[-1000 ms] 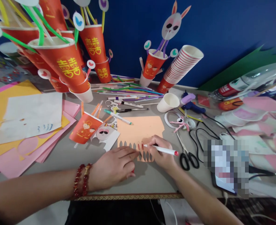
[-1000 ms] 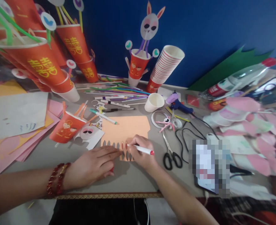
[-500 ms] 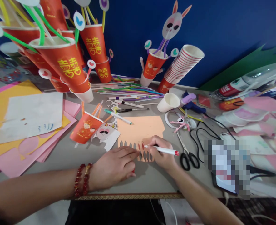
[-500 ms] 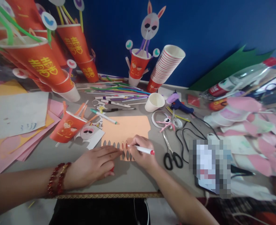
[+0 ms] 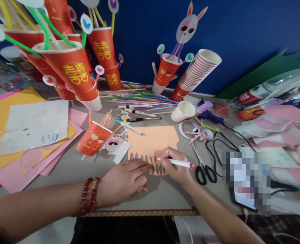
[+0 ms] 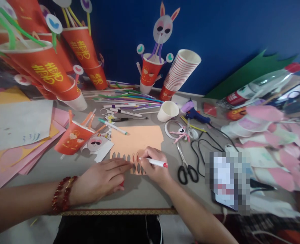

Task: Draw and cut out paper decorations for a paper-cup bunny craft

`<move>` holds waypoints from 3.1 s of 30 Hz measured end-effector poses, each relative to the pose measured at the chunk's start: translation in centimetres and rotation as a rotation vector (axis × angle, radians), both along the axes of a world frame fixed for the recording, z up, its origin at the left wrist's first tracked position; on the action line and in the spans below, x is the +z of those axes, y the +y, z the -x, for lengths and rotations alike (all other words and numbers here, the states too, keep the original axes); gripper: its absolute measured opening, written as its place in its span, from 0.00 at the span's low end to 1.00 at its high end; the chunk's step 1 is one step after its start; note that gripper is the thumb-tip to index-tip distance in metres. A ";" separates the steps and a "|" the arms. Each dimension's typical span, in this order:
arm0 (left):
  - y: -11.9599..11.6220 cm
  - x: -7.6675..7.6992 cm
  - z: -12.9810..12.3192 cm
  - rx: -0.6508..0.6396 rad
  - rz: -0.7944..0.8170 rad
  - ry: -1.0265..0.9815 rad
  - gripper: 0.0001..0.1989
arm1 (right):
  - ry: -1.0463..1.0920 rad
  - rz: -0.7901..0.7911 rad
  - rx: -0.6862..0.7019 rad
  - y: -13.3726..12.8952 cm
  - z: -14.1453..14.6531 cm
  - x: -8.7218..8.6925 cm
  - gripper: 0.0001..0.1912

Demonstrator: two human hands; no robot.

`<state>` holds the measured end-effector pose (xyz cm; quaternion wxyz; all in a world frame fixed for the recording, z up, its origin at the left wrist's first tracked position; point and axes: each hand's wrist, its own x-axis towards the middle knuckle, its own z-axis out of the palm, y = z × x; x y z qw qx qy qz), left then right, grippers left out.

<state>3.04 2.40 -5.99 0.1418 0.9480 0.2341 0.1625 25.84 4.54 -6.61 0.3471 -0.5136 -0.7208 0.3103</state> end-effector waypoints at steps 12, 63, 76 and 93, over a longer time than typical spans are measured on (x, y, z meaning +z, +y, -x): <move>0.1 0.2 0.0 0.002 -0.012 -0.028 0.10 | -0.033 0.008 -0.014 -0.2 -0.1 -0.2 0.08; 0.1 0.2 0.0 0.003 0.002 -0.019 0.11 | 0.014 0.019 0.005 -0.1 0.0 0.2 0.12; 0.2 0.3 -0.1 0.005 -0.004 -0.029 0.11 | 0.012 0.019 0.019 -0.1 0.1 0.4 0.12; 0.1 0.1 0.0 0.008 0.002 -0.025 0.11 | 0.004 0.021 0.029 -0.1 -0.1 0.1 0.11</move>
